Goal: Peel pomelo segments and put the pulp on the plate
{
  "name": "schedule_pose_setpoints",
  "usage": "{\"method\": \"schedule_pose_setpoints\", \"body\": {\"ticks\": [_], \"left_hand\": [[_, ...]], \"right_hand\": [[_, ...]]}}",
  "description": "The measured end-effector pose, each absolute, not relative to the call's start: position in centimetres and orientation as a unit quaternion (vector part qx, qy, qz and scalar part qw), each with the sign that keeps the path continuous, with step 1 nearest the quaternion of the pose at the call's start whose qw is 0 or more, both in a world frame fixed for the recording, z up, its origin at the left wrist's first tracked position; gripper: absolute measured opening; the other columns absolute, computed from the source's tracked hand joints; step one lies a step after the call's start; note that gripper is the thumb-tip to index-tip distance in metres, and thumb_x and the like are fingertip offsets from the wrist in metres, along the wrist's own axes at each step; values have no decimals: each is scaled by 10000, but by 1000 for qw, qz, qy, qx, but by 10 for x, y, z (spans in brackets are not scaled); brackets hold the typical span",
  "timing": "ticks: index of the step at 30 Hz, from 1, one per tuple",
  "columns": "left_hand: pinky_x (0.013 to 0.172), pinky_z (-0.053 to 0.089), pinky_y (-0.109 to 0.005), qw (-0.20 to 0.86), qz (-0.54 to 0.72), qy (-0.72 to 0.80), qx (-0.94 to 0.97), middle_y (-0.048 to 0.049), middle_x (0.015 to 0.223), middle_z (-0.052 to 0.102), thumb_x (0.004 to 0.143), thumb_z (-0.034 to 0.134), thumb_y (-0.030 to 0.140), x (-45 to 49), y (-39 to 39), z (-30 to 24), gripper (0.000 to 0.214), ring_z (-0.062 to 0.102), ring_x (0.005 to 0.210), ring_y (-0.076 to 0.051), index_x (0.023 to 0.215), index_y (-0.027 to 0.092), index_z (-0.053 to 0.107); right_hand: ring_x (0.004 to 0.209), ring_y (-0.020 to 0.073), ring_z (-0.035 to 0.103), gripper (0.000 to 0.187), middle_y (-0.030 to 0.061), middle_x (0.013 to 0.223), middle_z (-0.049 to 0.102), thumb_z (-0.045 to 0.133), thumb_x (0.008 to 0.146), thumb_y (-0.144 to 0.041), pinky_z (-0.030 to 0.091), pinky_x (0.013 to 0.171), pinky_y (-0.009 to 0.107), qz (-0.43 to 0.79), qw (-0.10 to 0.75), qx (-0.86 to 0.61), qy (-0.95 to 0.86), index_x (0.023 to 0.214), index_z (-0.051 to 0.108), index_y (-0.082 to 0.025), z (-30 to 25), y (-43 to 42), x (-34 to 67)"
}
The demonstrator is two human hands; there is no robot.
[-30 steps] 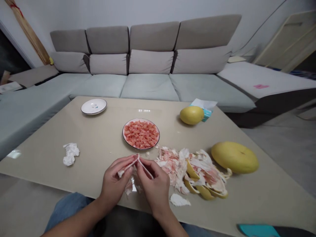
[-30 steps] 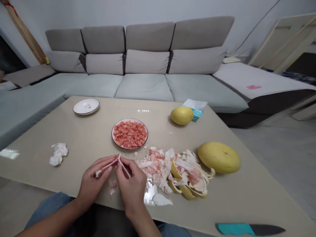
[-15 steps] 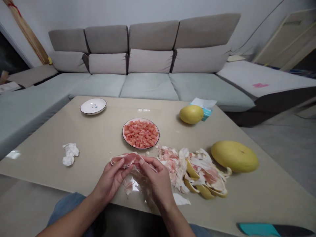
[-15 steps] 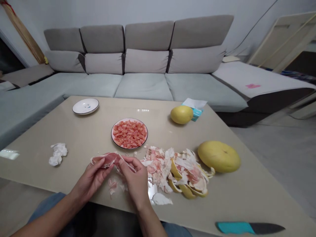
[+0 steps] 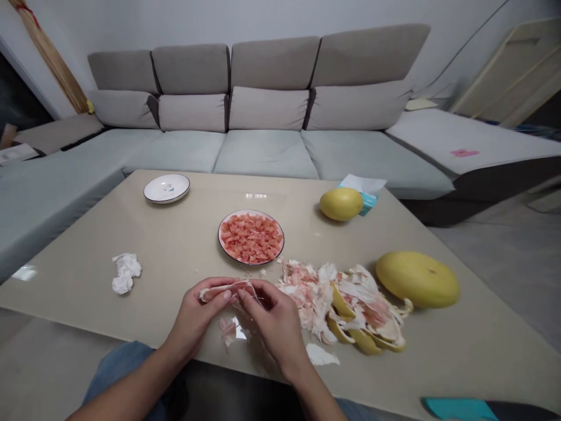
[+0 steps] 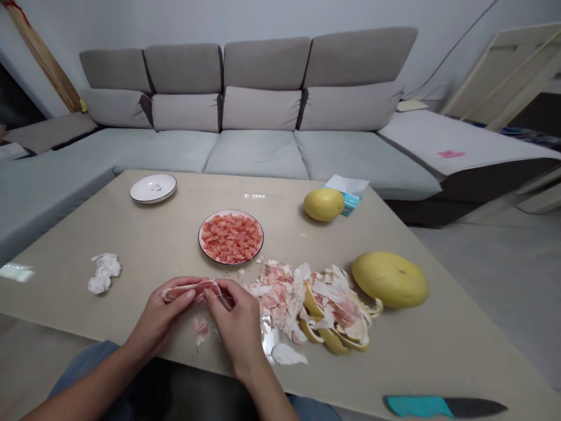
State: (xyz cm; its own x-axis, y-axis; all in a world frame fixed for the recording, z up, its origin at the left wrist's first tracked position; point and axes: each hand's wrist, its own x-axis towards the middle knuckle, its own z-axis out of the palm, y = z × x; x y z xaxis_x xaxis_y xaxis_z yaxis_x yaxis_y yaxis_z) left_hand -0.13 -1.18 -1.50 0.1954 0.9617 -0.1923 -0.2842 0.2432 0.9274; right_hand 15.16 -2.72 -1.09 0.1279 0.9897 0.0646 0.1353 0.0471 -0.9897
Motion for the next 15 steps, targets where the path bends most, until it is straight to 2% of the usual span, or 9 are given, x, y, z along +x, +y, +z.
{"method": "schedule_pose_setpoints", "body": {"ticks": [5, 8, 11, 15], "left_hand": [[827, 536, -267, 627, 453, 460, 436, -70, 971, 777, 733, 786, 291, -2, -10, -17, 251, 713, 872, -186, 955, 181, 743], [746, 535, -244, 648, 441, 460, 417, -89, 903, 781, 745, 778, 302, -2, -9, -14, 252, 700, 793, -172, 938, 144, 747], [717, 531, -225, 686, 425, 450, 382, -103, 879, 778, 751, 776, 295, -1, -8, -9, 253, 698, 821, -182, 925, 114, 744], [647, 537, -183, 730, 414, 440, 321, -82, 839, 774, 745, 786, 259, -2, -7, -8, 217, 690, 736, -140, 898, 109, 750]], "right_hand": [[724, 204, 701, 149, 42, 803, 762, 651, 819, -304, 547, 676, 290, 432, 499, -541, -521, 858, 749, -198, -6, -29, 152], [682, 188, 674, 150, 36, 759, 749, 665, 807, -309, 517, 627, 267, 461, 484, -540, -512, 828, 746, -185, -5, -29, 156], [615, 155, 622, 172, 30, 704, 719, 695, 790, -333, 460, 549, 233, 504, 467, -526, -500, 802, 739, -167, -7, -28, 162], [527, 108, 543, 237, 10, 631, 671, 756, 741, -381, 387, 485, 206, 602, 468, -476, -438, 771, 715, -149, -9, -26, 165]]}}
